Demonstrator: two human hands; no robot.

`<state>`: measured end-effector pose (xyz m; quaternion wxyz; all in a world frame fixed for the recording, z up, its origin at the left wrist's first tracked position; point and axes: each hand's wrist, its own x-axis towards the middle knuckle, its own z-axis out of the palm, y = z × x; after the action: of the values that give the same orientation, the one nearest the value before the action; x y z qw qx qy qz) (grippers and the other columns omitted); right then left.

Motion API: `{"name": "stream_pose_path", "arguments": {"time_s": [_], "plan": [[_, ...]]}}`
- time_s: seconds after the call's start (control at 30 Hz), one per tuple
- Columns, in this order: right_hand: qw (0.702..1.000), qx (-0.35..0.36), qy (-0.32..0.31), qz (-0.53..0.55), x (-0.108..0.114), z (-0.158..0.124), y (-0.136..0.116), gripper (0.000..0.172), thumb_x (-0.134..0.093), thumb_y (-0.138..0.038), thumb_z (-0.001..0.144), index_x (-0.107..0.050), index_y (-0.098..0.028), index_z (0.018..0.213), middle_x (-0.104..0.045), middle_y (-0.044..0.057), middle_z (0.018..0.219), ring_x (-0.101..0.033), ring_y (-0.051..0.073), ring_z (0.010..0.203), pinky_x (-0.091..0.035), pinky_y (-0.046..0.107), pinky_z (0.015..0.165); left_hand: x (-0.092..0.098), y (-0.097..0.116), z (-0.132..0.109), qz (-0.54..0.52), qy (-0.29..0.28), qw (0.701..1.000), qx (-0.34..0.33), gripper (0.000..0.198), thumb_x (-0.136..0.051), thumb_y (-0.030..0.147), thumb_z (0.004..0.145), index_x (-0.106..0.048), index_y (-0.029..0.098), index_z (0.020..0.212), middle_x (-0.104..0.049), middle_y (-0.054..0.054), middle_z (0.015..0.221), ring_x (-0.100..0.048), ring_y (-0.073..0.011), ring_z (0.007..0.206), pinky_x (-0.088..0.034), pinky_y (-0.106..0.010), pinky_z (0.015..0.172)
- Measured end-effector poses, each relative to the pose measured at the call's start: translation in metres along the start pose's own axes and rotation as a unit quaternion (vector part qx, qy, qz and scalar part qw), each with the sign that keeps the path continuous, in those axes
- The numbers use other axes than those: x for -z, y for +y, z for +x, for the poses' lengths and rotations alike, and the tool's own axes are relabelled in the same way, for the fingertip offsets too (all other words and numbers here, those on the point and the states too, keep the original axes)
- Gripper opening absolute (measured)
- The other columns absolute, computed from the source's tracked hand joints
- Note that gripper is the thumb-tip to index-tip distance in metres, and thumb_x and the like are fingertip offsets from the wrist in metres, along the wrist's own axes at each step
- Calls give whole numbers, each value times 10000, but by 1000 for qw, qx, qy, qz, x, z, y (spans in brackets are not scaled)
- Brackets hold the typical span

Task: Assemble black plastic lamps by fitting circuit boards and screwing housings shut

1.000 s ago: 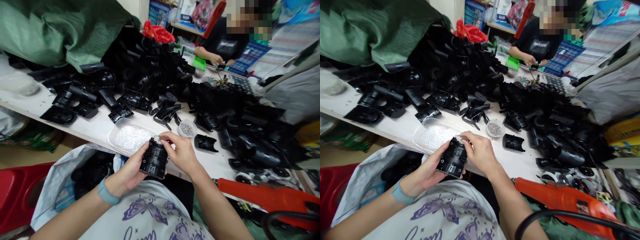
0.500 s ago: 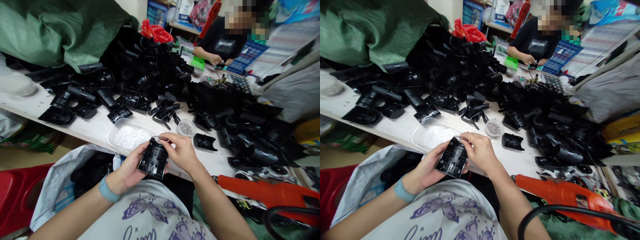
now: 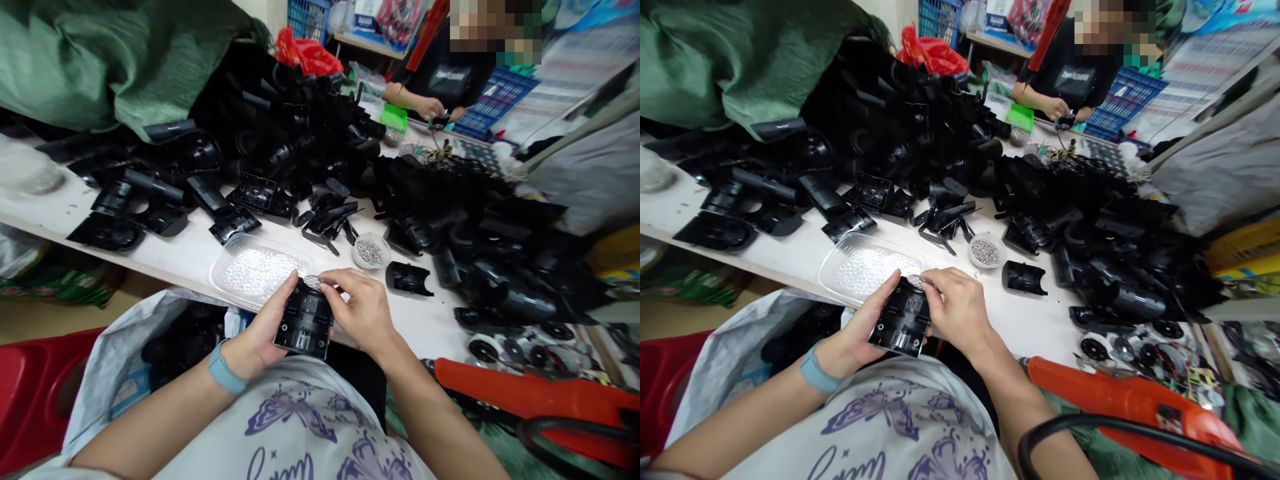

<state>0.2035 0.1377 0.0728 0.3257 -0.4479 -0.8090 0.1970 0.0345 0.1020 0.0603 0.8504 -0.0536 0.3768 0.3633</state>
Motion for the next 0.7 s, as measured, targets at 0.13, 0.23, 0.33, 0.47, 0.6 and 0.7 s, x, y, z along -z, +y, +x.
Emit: {"name": "stream_pose_path", "arguments": {"time_s": [0.13,0.23,0.33,0.47,0.6,0.7], "plan": [[999,-8,22,26,0,0,-1,147,-631,-169,962,-757,-227,1013,-818,34,987,-766,203,889,-586,338,840,-1,2,-1,2,-5,1000,-18,571,-462,604,1034,-721,117,1180,-790,-119,781,-761,-268,621,-635,-407,675],[999,-12,18,34,-1,-1,-2,153,-618,-181,967,-756,-234,1008,-816,40,984,-763,212,899,-589,354,847,0,3,-2,3,-7,1000,-18,600,-439,625,1032,-718,124,1209,-800,-137,836,-775,-292,679,-636,-431,699],[998,-24,18,49,-2,-1,-3,144,-618,-190,968,-752,-235,996,-813,38,978,-758,212,897,-588,353,847,4,4,-1,12,-28,999,-13,636,-452,664,1010,-728,122,1195,-801,-151,849,-777,-307,703,-631,-438,702],[994,-70,15,87,0,0,-2,131,-586,-249,1003,-715,-228,1006,-785,24,961,-740,185,852,-576,298,777,5,-2,7,57,-35,997,-36,658,-545,716,945,-739,124,1156,-803,-155,879,-779,-317,793,-616,-422,757],[992,-107,14,72,4,-4,12,156,-576,-344,1019,-687,-239,990,-761,11,883,-725,186,751,-562,289,711,-6,-4,22,188,-27,973,-134,681,-471,747,962,-759,141,1079,-799,-136,927,-756,-300,902,-580,-396,839],[985,-137,73,70,4,-10,32,195,-607,-415,1002,-707,-253,1041,-791,35,978,-759,222,827,-589,316,774,-10,28,22,428,-22,861,-272,604,-481,701,981,-766,172,1044,-792,-113,950,-727,-266,857,-548,-364,823]]}}
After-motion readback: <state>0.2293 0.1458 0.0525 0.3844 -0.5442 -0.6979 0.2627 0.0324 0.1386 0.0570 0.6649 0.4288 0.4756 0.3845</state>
